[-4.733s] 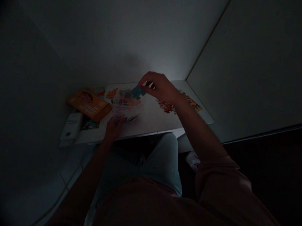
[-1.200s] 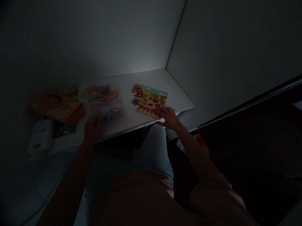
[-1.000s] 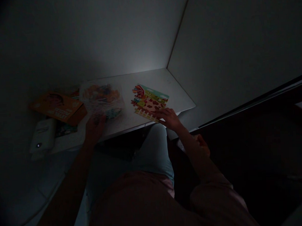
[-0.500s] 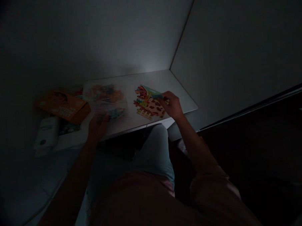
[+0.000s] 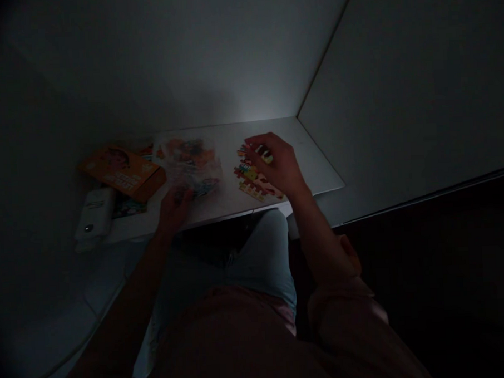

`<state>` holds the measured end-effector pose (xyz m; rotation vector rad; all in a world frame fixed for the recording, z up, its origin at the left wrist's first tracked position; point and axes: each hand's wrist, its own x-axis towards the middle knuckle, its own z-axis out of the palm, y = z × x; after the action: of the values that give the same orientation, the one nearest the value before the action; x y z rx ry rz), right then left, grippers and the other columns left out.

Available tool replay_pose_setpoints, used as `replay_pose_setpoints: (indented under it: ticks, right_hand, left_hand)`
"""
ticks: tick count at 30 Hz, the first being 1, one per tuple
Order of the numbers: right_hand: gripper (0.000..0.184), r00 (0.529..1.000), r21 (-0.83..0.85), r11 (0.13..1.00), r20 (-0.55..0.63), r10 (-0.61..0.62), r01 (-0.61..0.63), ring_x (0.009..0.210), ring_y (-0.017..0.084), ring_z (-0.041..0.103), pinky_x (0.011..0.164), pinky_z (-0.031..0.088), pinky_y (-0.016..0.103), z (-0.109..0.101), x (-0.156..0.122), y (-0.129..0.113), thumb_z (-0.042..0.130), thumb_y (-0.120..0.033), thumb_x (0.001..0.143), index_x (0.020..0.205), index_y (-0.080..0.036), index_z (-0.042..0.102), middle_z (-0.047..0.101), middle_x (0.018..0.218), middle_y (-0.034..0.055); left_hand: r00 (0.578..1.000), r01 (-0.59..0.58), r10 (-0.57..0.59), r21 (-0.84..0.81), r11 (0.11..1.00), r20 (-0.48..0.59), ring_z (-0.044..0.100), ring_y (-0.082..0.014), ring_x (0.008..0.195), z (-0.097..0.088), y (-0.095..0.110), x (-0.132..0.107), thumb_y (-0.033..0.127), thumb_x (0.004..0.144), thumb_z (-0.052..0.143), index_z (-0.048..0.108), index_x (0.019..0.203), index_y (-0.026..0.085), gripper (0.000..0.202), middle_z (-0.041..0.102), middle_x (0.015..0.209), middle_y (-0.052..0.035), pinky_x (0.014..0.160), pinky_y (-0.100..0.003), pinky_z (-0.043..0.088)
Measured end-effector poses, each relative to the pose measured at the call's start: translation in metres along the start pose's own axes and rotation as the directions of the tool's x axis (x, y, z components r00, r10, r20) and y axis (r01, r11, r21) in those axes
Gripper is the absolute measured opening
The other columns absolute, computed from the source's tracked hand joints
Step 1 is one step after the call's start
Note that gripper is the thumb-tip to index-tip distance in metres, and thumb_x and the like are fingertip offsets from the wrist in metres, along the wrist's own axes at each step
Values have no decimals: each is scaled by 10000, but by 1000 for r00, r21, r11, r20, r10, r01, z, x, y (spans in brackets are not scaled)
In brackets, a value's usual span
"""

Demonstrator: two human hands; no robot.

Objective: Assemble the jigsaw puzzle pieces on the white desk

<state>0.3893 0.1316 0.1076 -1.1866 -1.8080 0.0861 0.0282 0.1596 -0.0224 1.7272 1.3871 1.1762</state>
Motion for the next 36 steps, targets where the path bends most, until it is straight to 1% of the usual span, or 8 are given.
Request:
replay_pose_setpoints:
  ticks: [3, 6, 9, 12, 19, 25, 29, 36]
  right_hand:
    - [355, 985, -113, 980, 28, 169, -165, 988, 273, 824, 913, 705, 480, -35, -60, 48, 767, -563, 1090, 1306, -292, 837, 844, 1215, 97]
    - [575, 961, -239, 955, 170, 218, -174, 1342, 401, 790, 1152, 648, 631, -53, -122, 86, 846, -641, 1003, 1449, -280, 808, 821, 1469, 176]
    - [674, 923, -351, 925, 288, 253, -144, 1572, 443, 659, 1275, 546, 703, -50, -166, 101, 859, -630, 1002, 1579, -300, 750, 716, 1686, 170]
    - [539, 923, -452, 882, 266, 277, -135, 1567, 433, 651, 1265, 519, 683, -34, -183, 101, 836, -531, 1059, 1545, -308, 774, 715, 1692, 157]
    - [134, 939, -489, 871, 274, 206, -48, 1403, 369, 734, 1159, 508, 556, -13, -177, 89, 789, -383, 1126, 1216, -328, 871, 852, 1452, 87]
    - [167, 949, -399, 917, 292, 118, 8, 1299, 316, 804, 1137, 510, 519, -15, -174, 89, 706, -387, 1171, 1162, -304, 851, 888, 1388, 76]
    - [208, 966, -376, 924, 204, 158, -72, 1237, 338, 815, 1124, 528, 543, -15, -163, 86, 684, -401, 1159, 1149, -282, 855, 906, 1264, 110]
    - [264, 977, -269, 943, 29, 213, -197, 1156, 357, 777, 1052, 594, 576, -23, -103, 76, 671, -513, 1114, 1071, -291, 807, 851, 1158, 127]
  left_hand:
    - [1000, -5, 6, 30, 1000, -12, 827, -355, 1164, -1, -2, 1, 740, 1023, 725, 780, 1220, 235, 544, 862, 1215, -146, 1101, -566, 663]
    - [1000, 0, 0, 39, 999, -16, 829, -368, 1177, -1, -4, 3, 730, 1010, 740, 792, 1222, 261, 518, 871, 1222, -141, 1102, -580, 665]
    - [1000, 3, -2, 47, 999, -22, 832, -376, 1172, -1, -6, 4, 737, 1002, 745, 803, 1223, 267, 523, 878, 1225, -144, 1105, -600, 665]
    - [999, 6, -5, 39, 999, -42, 834, -375, 1157, 0, -7, 3, 729, 997, 760, 806, 1213, 263, 515, 882, 1223, -145, 1087, -593, 674]
    - [998, 35, -32, 57, 998, -48, 825, -385, 1200, 1, -12, 3, 766, 973, 756, 794, 1204, 258, 560, 866, 1254, -161, 1137, -633, 654]
    - [999, -3, 5, 55, 999, -33, 828, -387, 1185, -1, -4, 3, 756, 1007, 724, 783, 1226, 250, 554, 865, 1242, -156, 1137, -662, 657]
    - [999, 6, -4, 61, 998, -35, 824, -381, 1198, -1, -3, 2, 760, 996, 733, 780, 1226, 261, 552, 864, 1235, -150, 1149, -640, 655]
    - [999, 26, -24, 50, 998, -34, 829, -373, 1181, 0, -5, 3, 753, 982, 740, 789, 1186, 263, 533, 878, 1238, -164, 1141, -628, 660]
